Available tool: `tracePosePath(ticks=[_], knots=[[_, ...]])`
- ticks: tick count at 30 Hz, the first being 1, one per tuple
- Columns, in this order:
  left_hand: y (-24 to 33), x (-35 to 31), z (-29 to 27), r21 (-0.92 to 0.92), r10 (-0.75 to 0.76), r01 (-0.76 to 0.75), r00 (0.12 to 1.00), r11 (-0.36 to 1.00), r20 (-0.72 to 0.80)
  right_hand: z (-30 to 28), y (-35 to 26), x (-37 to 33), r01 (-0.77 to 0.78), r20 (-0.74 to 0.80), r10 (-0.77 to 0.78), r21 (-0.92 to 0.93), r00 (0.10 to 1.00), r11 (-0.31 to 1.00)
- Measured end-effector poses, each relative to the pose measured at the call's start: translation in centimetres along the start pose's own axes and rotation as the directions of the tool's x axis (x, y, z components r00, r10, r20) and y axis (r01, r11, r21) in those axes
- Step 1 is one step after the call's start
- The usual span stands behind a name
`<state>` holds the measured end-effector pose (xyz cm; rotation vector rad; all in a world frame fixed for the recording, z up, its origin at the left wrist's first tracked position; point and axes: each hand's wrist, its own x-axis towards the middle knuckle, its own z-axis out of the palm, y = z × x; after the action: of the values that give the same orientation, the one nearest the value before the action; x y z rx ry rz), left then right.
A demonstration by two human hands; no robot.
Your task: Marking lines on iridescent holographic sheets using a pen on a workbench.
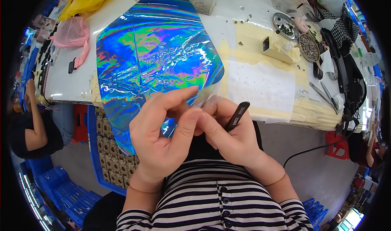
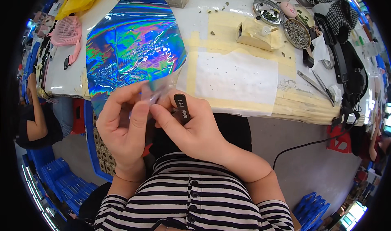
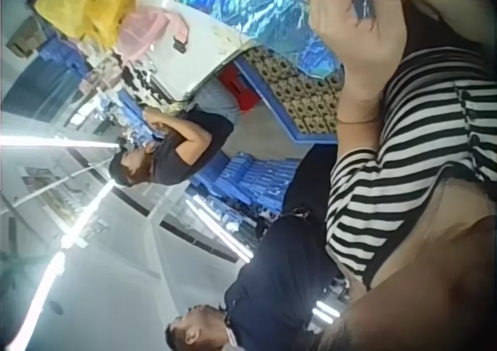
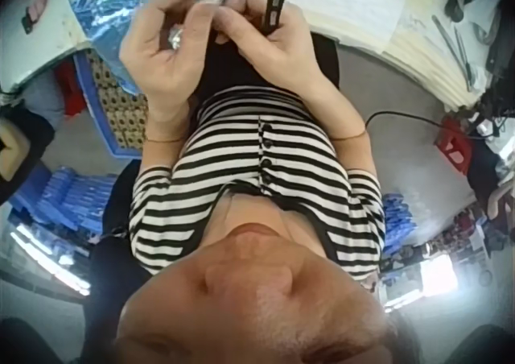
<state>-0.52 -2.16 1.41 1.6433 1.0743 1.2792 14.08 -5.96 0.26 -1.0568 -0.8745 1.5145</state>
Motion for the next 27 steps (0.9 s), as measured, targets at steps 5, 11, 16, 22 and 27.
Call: tracePosePath(ticks=[5,11,16,22,27], knots=[[-0.5,-1.1,-0.9,0.258,0.189,-0.208,0.977,0.943,0.094,0.4,0.2,0.0,0.082,-0.042,-0.081,0.021,0.996,0.996],[-0.2,-1.0,-1.2,0.323,0.152,-0.169,0.985,0.931,0.076,0.6,1.9,-0.1,0.176,-0.091,-0.183,-0.082,0.979,0.981],[-0.3,0.0,-1.4,0.295,0.154,-0.164,0.986,0.941,0.056,-0.3,3.8,-0.5,0.204,-0.132,-0.239,-0.234,0.962,0.951],[0.2,1.0,-2.1,0.325,0.153,-0.166,0.986,0.931,0.065,-0.7,3.1,-1.0,0.136,-0.141,-0.177,-0.261,0.974,0.956],[1.1,1.2,-2.1,0.375,0.182,-0.202,0.979,0.905,0.087,-0.2,2.3,-1.0,0.109,-0.156,-0.145,-0.219,0.977,0.970]])
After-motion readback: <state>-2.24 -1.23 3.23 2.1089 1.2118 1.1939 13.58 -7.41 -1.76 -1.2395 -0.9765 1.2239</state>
